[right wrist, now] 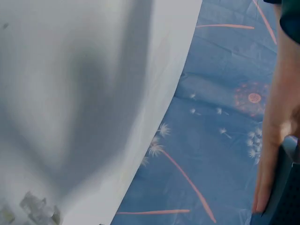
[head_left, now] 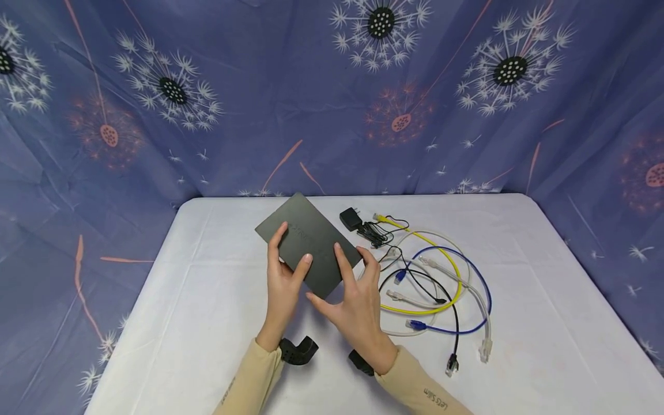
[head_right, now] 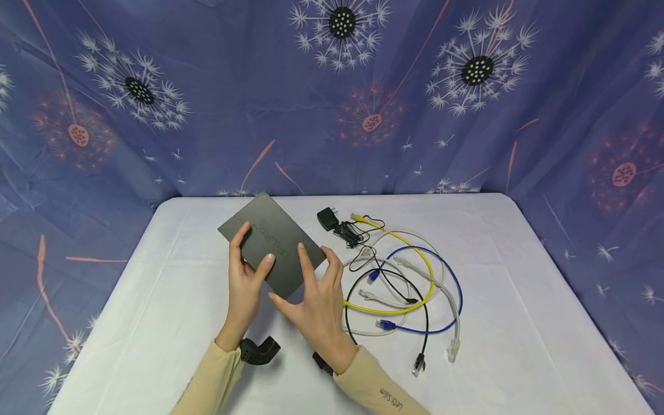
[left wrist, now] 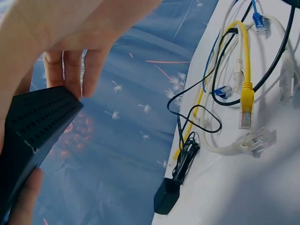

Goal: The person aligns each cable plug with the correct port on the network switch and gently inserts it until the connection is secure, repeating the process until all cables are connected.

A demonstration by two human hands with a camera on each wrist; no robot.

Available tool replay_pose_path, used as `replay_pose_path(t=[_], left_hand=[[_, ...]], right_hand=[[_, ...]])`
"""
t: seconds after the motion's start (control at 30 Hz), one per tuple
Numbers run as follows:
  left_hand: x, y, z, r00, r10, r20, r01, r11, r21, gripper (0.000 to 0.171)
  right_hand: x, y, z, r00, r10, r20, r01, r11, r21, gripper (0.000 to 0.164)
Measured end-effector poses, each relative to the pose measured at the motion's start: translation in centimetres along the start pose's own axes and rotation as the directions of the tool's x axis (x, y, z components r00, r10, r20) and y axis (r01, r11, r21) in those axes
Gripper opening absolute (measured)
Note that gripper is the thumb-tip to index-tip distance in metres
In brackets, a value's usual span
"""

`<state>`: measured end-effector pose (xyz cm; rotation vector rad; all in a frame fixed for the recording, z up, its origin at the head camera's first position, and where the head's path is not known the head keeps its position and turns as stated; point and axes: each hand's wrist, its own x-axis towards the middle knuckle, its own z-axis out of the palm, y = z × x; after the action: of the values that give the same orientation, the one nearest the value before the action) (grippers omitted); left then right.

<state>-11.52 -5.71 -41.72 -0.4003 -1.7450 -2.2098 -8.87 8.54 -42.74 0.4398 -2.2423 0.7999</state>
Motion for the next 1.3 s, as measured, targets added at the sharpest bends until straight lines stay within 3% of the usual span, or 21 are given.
replay_pose_path(t=[0.2, 0.4, 0.63, 0.8, 1.3], left_hand=[[0.3, 0.7, 0.2, 0.999, -0.043, -0.003, 0.043, 0.999, 0.026, 0.07], [0.1, 2.4, 0.8, 0.998, -0.067, -0.014, 0.068, 0.996, 0.051, 0.069], [0.4, 0.5, -0.2, 0.997, -0.043, -0.058, 0.047, 0.995, 0.084, 0.067], [0.6, 0.4, -0.5, 0.997, -0.052, -0.065, 0.056, 0.996, 0.066, 0.066], [0.9, 0.4, -1.1, 0.997, -0.016, -0.079, 0.015, 1.0, -0.012, 0.073]], right_hand=[[-0.3, -1.0, 0.3, 0.998, 0.061, -0.021, -0.062, 0.997, -0.044, 0.101], [-0.7, -1.8, 0.5, 0.995, 0.104, -0.001, -0.103, 0.991, -0.082, 0.104], [-1.1, -1.6, 0.2, 0.996, 0.066, 0.052, -0.062, 0.995, -0.075, 0.104], [-1.3, -1.4, -0.2, 0.994, 0.063, 0.091, -0.061, 0.998, -0.025, 0.094], [-1.3, -1.4, -1.0, 0.996, 0.065, 0.067, -0.069, 0.996, 0.061, 0.086]])
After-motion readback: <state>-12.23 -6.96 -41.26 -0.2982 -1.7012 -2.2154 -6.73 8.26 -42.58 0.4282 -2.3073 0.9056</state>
